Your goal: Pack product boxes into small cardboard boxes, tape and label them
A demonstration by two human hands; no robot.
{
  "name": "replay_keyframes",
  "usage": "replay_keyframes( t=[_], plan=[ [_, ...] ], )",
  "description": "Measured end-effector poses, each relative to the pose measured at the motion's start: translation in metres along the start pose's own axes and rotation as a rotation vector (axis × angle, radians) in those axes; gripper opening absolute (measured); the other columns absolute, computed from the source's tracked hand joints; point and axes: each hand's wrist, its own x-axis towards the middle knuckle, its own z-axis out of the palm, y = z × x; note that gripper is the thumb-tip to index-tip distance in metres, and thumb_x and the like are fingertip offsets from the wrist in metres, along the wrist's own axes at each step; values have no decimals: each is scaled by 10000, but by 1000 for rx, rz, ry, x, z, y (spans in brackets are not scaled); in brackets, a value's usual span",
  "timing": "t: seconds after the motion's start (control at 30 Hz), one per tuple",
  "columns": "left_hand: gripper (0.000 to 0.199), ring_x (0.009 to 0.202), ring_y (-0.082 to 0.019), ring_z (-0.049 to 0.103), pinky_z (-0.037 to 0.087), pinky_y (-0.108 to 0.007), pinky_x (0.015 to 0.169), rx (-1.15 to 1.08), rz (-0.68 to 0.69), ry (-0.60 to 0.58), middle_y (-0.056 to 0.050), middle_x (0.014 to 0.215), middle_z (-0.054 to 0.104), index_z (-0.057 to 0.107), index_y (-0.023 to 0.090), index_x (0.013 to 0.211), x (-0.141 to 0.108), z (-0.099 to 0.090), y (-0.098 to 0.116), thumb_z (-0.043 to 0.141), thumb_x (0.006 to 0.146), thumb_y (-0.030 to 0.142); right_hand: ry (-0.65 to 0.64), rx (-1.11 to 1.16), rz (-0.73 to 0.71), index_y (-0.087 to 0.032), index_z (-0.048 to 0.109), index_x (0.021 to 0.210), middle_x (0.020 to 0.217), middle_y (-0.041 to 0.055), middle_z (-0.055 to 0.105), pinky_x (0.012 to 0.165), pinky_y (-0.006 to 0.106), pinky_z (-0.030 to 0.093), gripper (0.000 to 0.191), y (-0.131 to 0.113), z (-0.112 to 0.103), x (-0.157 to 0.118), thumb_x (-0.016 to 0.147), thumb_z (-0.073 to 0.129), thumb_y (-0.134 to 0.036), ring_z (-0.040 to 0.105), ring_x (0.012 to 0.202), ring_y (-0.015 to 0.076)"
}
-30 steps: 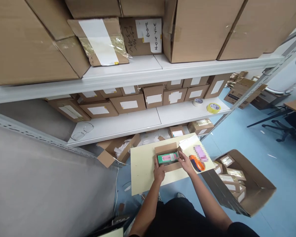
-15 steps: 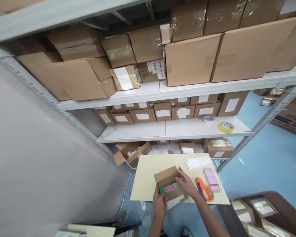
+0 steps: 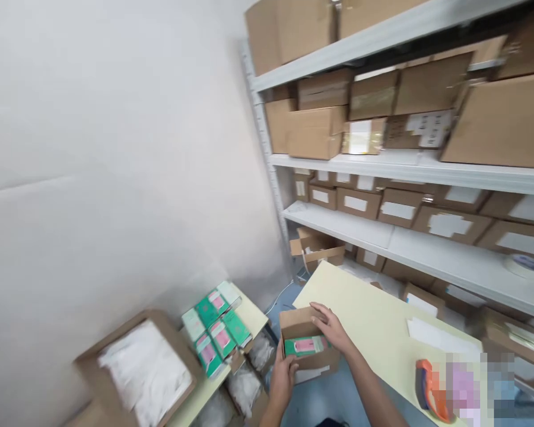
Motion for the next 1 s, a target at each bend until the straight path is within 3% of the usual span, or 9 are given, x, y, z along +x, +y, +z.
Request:
replay_keyframes(
  t=[0.13,0.33,0.57,0.7,0.83,0.93,1.0],
  plan=[
    [281,1410,-267,542,505,-392,1091,-86,-48,133,-113,1697,303,770,214,927,-56,-43,-51,490,924,188,-209,-3,-19,-314,707,1321,1486,75,613,1199,508,416,501,-15,95,0,864,719,-518,514,1433,303],
    [183,1490,-312,420,395,-494,1196,-48,-253,296,-73,1691,325,792,212,917,-152,-105,-117,620,883,157,-485,-50,-64,-288,687,1344,1467,94,625,1174,496,439,506,-22,255,-21,876,699,-481,549,1396,293],
    [225,1466,-302,424,417,-495,1177,-17,-443,373,-23,1703,301,795,234,957,-241,-155,-189,592,912,149,-646,-262,-191,-272,682,1351,1490,100,596,1189,477,410,514,5,411,-38,848,692,-377,508,1425,280],
    [239,1460,-304,422,407,-488,1189,-10,-510,412,-13,1694,322,796,242,978,-270,-172,-225,593,909,136,-775,-431,-170,-248,648,1392,1523,128,554,1182,479,410,627,32,486,-29,777,756,-314,497,1430,305],
    [256,1475,-306,399,421,-483,1177,-23,-530,415,0,1697,314,792,244,994,-285,-189,-252,584,911,121,-855,-737,-113,-219,587,1449,1594,165,452,1193,418,380,738,47,554,-2,748,810,-270,474,1454,316],
    [254,1493,-308,373,460,-474,1140,-45,-526,401,7,1702,301,793,246,973,-287,-199,-264,575,921,126,-866,-973,-22,-218,493,1514,1636,218,355,1120,401,442,938,58,592,17,672,893,-325,533,1401,336],
    [260,1500,-306,361,466,-476,1134,-64,-509,393,22,1707,286,797,256,969,-287,-203,-267,571,927,133,-900,-1118,13,-224,446,1539,1606,241,392,1041,396,493,1073,68,609,23,595,938,-352,596,1330,340]
  ],
)
